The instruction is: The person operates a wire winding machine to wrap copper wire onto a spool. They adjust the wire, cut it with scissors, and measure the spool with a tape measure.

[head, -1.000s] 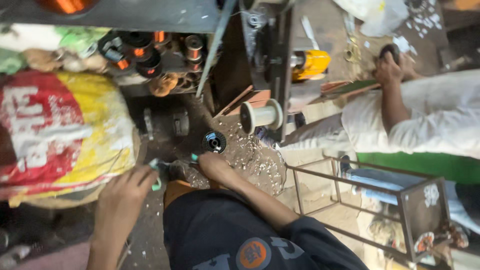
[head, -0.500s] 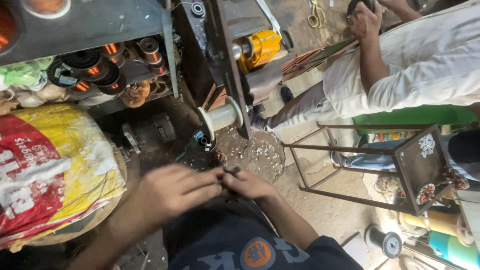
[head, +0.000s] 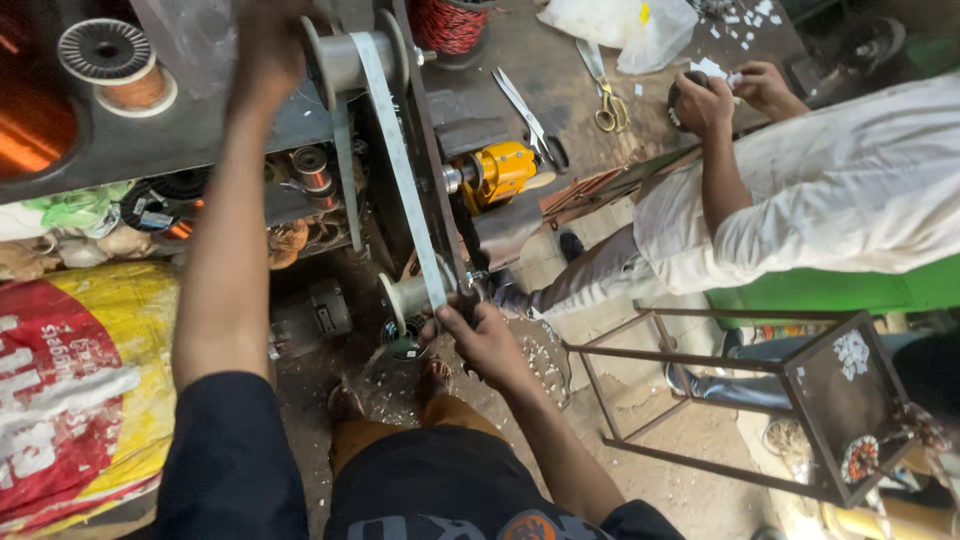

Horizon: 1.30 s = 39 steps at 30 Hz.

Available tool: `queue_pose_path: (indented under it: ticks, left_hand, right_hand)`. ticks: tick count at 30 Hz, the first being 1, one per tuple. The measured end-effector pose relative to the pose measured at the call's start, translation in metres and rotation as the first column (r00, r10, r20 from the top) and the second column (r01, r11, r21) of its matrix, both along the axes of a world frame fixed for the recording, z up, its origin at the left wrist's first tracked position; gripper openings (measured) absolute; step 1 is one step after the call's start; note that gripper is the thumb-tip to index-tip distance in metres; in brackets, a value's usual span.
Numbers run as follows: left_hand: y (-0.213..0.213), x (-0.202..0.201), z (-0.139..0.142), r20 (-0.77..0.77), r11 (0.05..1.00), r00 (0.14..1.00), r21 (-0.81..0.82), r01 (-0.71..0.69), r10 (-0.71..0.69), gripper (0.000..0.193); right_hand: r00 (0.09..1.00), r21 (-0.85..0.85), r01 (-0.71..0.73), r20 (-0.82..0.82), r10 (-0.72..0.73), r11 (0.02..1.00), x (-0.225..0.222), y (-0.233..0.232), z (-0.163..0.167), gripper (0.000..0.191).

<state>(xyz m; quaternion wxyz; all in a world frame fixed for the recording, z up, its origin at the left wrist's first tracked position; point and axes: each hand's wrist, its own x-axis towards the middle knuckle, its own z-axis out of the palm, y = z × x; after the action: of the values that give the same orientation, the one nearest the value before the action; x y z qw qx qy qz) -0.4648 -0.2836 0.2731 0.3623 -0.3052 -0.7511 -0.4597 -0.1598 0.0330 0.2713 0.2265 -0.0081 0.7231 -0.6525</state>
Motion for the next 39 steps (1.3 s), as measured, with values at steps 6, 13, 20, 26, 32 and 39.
queue_pose_path:
  ticks: [6,13,20,26,32,39]
  left_hand:
    - [0.055,0.132,-0.122,0.745,0.979,0.661,0.19,-0.073,-0.095,0.028]
    - [0.137,0.342,-0.146,0.931,0.979,0.359,0.015,-0.204,0.061,0.048]
    - [0.158,0.412,-0.052,0.732,0.998,0.682,0.047,-0.037,-0.009,0.034]
    - [0.132,0.348,-0.007,0.572,0.99,0.811,-0.123,-0.067,0.126,0.029]
    - [0.122,0.26,0.006,0.787,0.976,0.609,0.039,-0.215,0.103,0.025]
    - [0.119,0.265,0.006,0.743,0.901,0.637,0.398,-0.175,-0.205,0.035]
  right_hand:
    - [0.998,0.085,-0.055,-0.01,0.056,0.995,-0.003,0.01,-0.018,0.03]
    - [0.996,-0.133,-0.041,0.069,0.051,0.99,-0.012,0.019,-0.056,0.031]
    - [0.985,-0.431,0.061,0.17,0.014,0.9,-0.02,0.022,-0.079,0.031]
    - [0.993,-0.47,0.073,0.119,-0.019,0.88,-0.027,0.036,-0.066,0.029]
    - [0.995,-0.287,0.089,0.065,-0.074,0.954,-0.016,0.025,-0.049,0.026]
    - [0.985,-0.077,-0.024,-0.17,0.011,0.997,-0.016,0.006,-0.046,0.028]
